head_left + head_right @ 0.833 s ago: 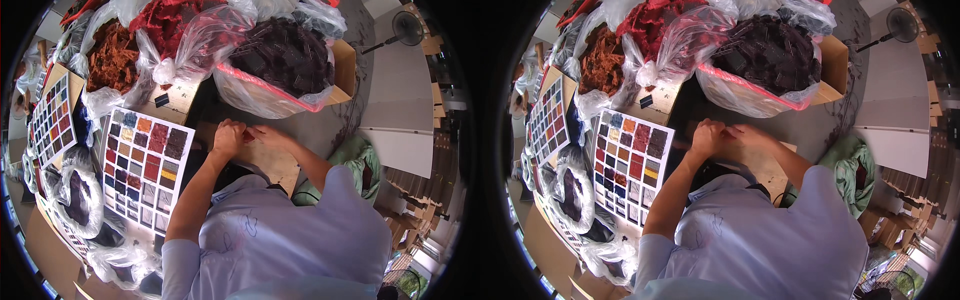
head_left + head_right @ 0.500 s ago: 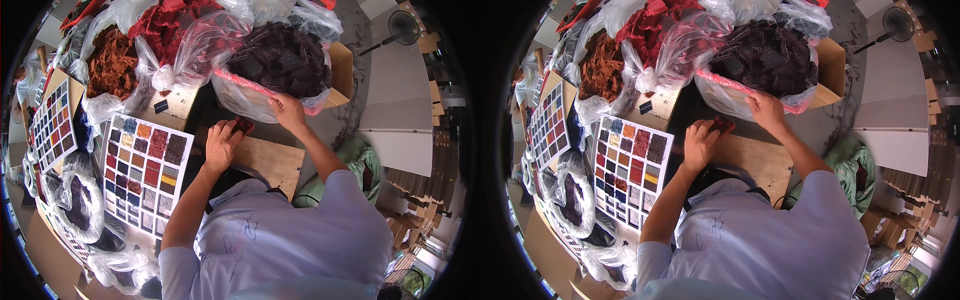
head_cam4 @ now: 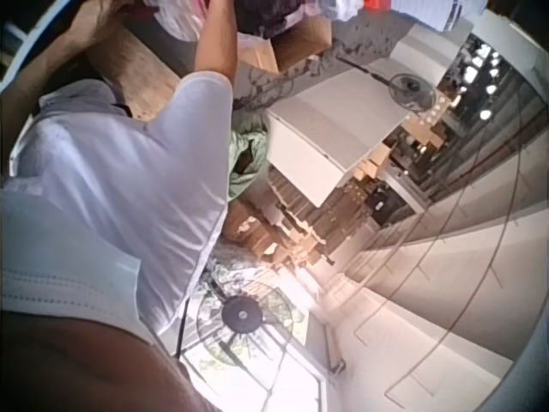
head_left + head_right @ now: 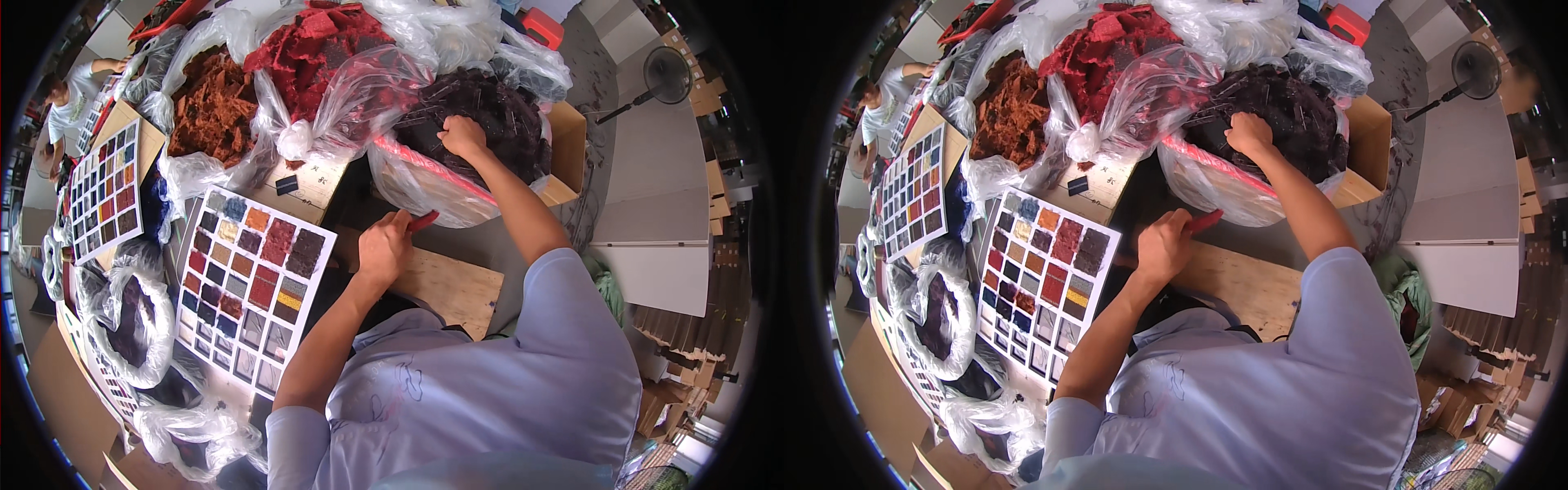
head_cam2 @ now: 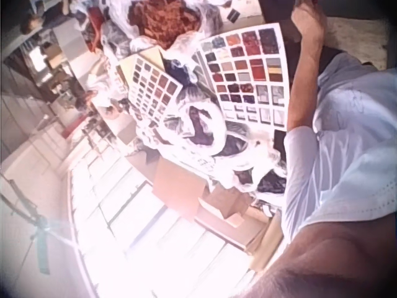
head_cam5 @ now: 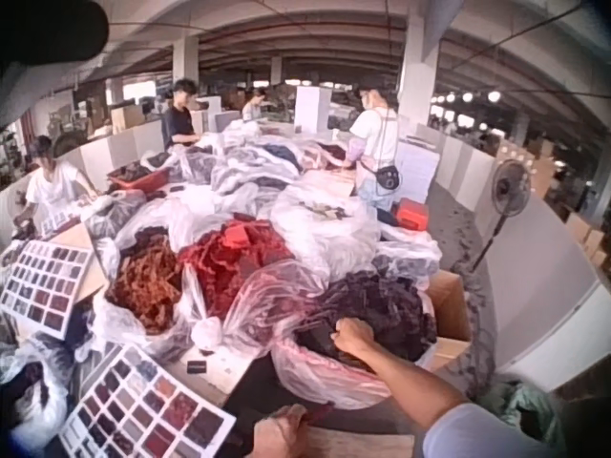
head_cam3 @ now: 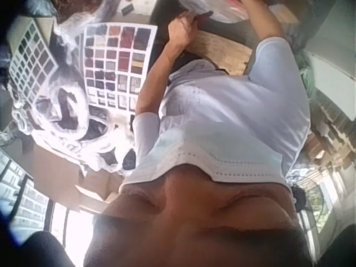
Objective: Sorting and organizing various fabric swatches onto a sample board.
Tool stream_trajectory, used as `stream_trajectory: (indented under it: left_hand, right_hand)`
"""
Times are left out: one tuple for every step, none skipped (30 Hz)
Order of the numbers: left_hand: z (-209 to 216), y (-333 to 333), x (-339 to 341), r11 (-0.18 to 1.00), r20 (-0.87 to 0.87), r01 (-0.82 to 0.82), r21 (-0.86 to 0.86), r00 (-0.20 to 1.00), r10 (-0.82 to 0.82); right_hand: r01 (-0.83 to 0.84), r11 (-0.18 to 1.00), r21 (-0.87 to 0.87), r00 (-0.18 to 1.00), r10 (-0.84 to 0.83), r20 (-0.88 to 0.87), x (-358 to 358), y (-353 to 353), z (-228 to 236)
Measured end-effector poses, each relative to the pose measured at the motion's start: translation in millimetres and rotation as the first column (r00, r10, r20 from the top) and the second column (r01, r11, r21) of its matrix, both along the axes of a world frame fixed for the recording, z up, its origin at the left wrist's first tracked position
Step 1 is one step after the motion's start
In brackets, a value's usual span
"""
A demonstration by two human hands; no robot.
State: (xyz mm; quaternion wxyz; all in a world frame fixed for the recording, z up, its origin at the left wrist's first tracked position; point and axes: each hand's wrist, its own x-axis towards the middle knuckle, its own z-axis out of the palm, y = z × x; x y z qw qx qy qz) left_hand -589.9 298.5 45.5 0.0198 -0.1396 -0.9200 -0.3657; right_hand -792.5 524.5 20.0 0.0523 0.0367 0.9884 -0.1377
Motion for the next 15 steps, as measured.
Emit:
stream_trajectory:
  left_hand:
    - [5.4,-0.9,-7.0,1.0,-0.002,-0.01,-0.005,1.0,0.01]
    - [9.6,-2.6,-16.9,0.997,-0.156,0.075,-0.02,0.985,-0.078]
    - [13.4,-5.2,-27.9,0.986,-0.304,0.16,-0.05,0.938,-0.167]
    - [15.4,-14.7,-40.2,0.975,-0.353,0.188,-0.115,0.91,-0.217]
    - [12.2,-29.4,-53.2,0.965,-0.355,0.174,-0.195,0.905,-0.235]
    - [-7.7,-47.1,-68.2,0.945,-0.305,0.051,-0.323,0.94,-0.155]
    - [-22.6,-65.6,-83.1,0.769,-0.061,0.03,-0.639,0.994,-0.089]
    - [-15.9,-79.6,-90.9,0.702,0.026,0.075,-0.709,0.996,-0.081]
    - [-11.4,-84.7,-93.4,0.699,0.026,0.073,-0.711,0.997,-0.078]
    - [-5.2,-88.3,-90.4,0.735,-0.07,0.074,-0.674,0.984,-0.163]
    - [-1.3,-92.6,-88.5,0.77,-0.169,0.082,-0.633,0.956,-0.241]
    - [-0.5,-101.3,-89.3,0.737,-0.123,0.072,-0.672,0.971,-0.207]
    - [3.3,-109.9,-96.8,0.703,-0.094,0.043,-0.71,0.983,-0.155]
    - [13.4,-111.0,-90.8,0.774,-0.15,0.03,-0.633,0.976,-0.16]
    - [23.6,-109.4,-88.6,0.776,-0.155,0.031,-0.63,0.974,-0.164]
  right_hand:
    - [0.021,0.999,0.05,0.999,-0.024,0.047,-1.4,-0.2,-5.1]
    - [0.037,0.994,0.1,0.995,-0.046,0.091,-4.0,-3.2,-5.7]
    - [0.027,0.995,0.094,0.996,-0.035,0.085,-6.0,-5.9,-6.6]
    - [0.037,0.993,0.111,0.993,-0.049,0.107,-5.6,-9.0,-6.7]
    - [0.051,0.99,0.128,0.989,-0.068,0.131,-4.6,-11.2,-5.6]
    - [0.049,0.99,0.129,0.989,-0.066,0.132,-1.8,-12.8,-6.3]
    - [0.09,0.991,0.1,0.985,-0.103,0.138,1.4,-11.0,-9.8]
    - [0.122,0.99,0.065,0.981,-0.13,0.144,-2.8,-10.8,-15.0]
    - [0.155,0.987,0.031,0.976,-0.158,0.151,-7.4,-9.9,-19.4]
    - [0.162,0.986,0.03,0.974,-0.165,0.154,-7.5,-6.4,-23.6]
    - [0.174,0.985,-0.02,0.971,-0.168,0.17,-9.2,-1.0,-26.3]
    - [0.187,0.98,-0.068,0.967,-0.172,0.187,-8.6,3.7,-30.4]
    - [0.18,0.981,-0.069,0.971,-0.166,0.175,-14.6,0.9,-27.3]
    - [0.175,0.981,-0.089,0.971,-0.157,0.178,-13.6,1.2,-27.2]
    - [0.17,0.979,-0.108,0.972,-0.149,0.181,-12.8,2.3,-26.9]
